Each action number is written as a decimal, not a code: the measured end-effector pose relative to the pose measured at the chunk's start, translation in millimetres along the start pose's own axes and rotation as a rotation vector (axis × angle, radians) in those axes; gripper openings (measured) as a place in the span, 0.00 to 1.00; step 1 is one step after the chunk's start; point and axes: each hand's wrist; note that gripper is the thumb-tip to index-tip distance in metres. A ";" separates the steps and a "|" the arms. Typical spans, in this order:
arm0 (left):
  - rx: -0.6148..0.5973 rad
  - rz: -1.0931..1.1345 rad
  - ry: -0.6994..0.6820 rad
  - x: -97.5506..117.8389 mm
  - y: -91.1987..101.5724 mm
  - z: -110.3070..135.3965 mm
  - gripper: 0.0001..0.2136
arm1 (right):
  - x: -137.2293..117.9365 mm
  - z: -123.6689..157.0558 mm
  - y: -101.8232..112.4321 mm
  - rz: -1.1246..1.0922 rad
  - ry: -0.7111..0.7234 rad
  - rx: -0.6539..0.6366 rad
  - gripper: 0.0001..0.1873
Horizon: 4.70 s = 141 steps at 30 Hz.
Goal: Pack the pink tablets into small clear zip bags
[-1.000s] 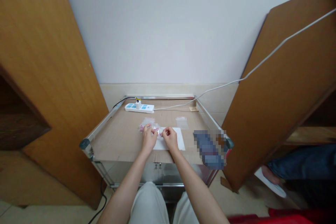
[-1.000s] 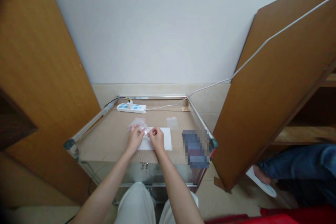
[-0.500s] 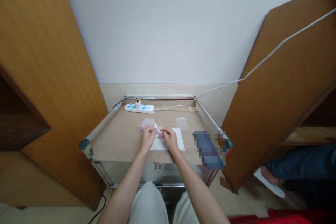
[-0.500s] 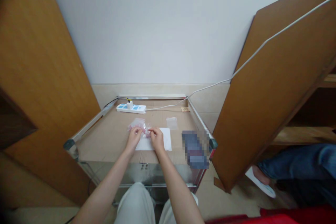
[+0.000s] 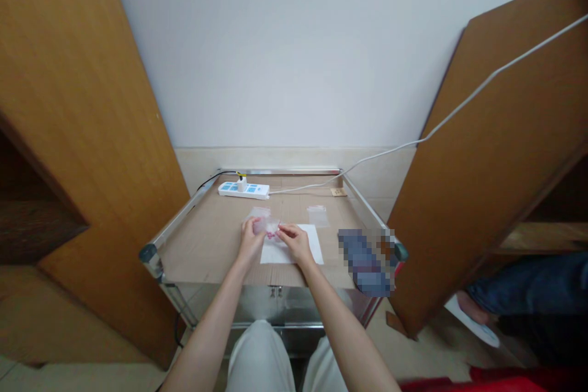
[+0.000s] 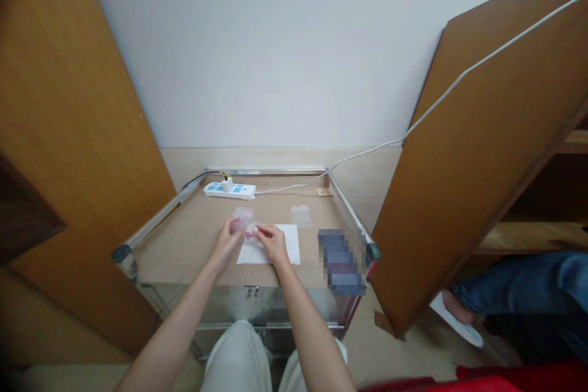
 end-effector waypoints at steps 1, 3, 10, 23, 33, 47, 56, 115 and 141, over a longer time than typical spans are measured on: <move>-0.012 -0.099 -0.092 1.0 3.8 1.2 0.20 | -0.5 0.0 -0.3 -0.002 -0.007 0.008 0.12; -0.076 -0.298 -0.260 4.4 11.5 4.4 0.27 | -1.0 0.2 -0.9 -0.014 -0.023 0.020 0.13; -0.232 -0.616 -0.531 11.7 20.8 6.9 0.29 | -2.0 1.0 -3.1 -0.076 -0.056 0.021 0.13; -0.213 -0.611 -0.598 6.3 16.6 10.4 0.24 | -2.5 2.3 -4.4 -0.080 -0.049 -0.037 0.11; -0.150 -0.317 -0.488 0.6 16.2 1.6 0.21 | -4.1 -0.3 0.6 -0.080 -0.034 0.039 0.17; -0.350 -0.546 -0.517 21.0 18.4 -10.8 0.22 | 34.0 -9.1 2.6 -0.151 -0.193 0.192 0.26; -0.510 -0.757 -0.546 29.2 -0.2 -27.6 0.24 | 35.9 -10.1 2.3 -0.042 -0.170 0.101 0.27; -0.506 0.684 0.330 -1.6 -16.7 6.7 0.17 | 6.8 -3.6 3.4 0.004 0.021 0.152 0.07; -0.435 0.731 0.350 -14.7 -17.9 5.6 0.12 | 4.4 -0.8 0.5 -0.032 -0.030 0.107 0.07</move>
Point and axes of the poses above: each hand's wrist, its own z-axis away from the middle knuckle, its own y-axis out of the back of the hand, x = y × z, and after that the axes turned 11 degrees about -z, right-handed
